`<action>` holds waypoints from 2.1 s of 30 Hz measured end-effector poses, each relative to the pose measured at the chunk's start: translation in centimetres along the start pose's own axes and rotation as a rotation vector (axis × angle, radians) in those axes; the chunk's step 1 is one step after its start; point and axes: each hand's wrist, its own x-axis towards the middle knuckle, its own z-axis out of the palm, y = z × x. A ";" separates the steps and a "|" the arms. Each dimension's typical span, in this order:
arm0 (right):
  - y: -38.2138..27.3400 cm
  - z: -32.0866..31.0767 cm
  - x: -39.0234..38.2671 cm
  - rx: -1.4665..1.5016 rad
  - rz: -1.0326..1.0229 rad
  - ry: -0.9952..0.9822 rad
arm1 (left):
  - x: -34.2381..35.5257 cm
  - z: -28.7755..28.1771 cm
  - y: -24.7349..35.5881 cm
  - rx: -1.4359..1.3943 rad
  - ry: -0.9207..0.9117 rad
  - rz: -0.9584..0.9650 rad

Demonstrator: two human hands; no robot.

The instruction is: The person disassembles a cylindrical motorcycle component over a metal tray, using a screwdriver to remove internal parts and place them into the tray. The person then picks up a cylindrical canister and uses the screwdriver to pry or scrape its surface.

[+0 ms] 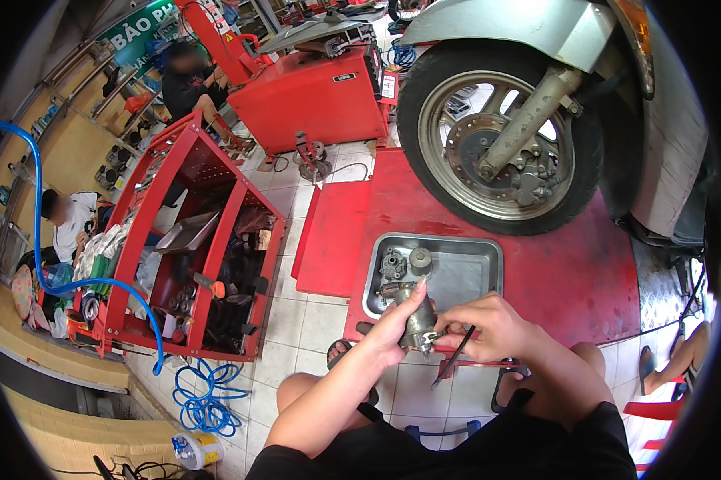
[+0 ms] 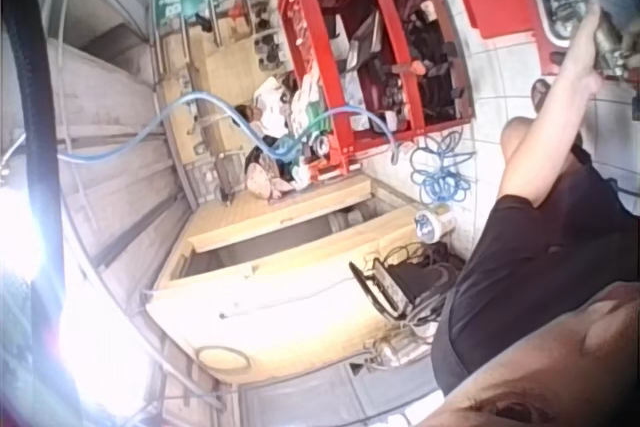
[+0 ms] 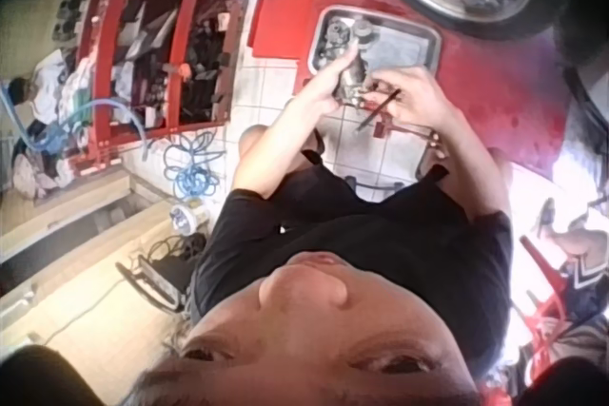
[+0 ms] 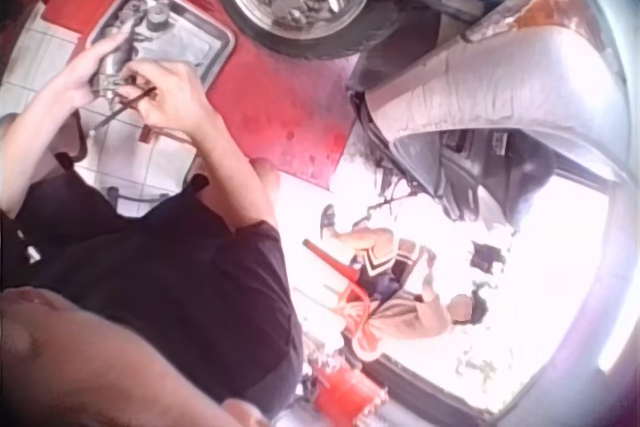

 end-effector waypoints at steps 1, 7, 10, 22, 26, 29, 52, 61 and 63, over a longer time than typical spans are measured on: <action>0.1 0.0 0.0 -0.011 -0.004 0.002 | -0.2 0.1 0.2 0.002 -0.009 -0.005; 0.0 -0.2 0.0 -0.041 -0.007 0.008 | 0.0 0.1 0.1 0.011 0.003 0.002; 0.6 0.0 -0.3 -0.053 -0.031 0.011 | -0.2 0.1 0.4 0.017 -0.016 -0.024; 0.2 0.0 0.0 -0.054 -0.001 -0.008 | 0.4 -0.5 -0.1 -0.040 -0.027 0.000; 0.3 -0.1 -0.3 -0.074 -0.017 -0.013 | 0.3 0.1 0.2 0.004 -0.021 -0.032; 0.2 0.0 -0.3 -0.051 0.015 -0.017 | 0.5 0.0 0.0 0.002 -0.041 -0.007; 0.4 -2.9 0.7 0.799 0.230 0.062 | -0.5 0.2 1.2 -0.089 -0.066 0.006; -2.8 -5.1 0.2 0.055 0.255 -0.073 | -0.4 0.3 1.3 -0.046 0.012 0.025; -2.6 -4.9 -0.1 0.106 0.341 -0.042 | -0.4 0.4 1.3 -0.038 0.026 0.021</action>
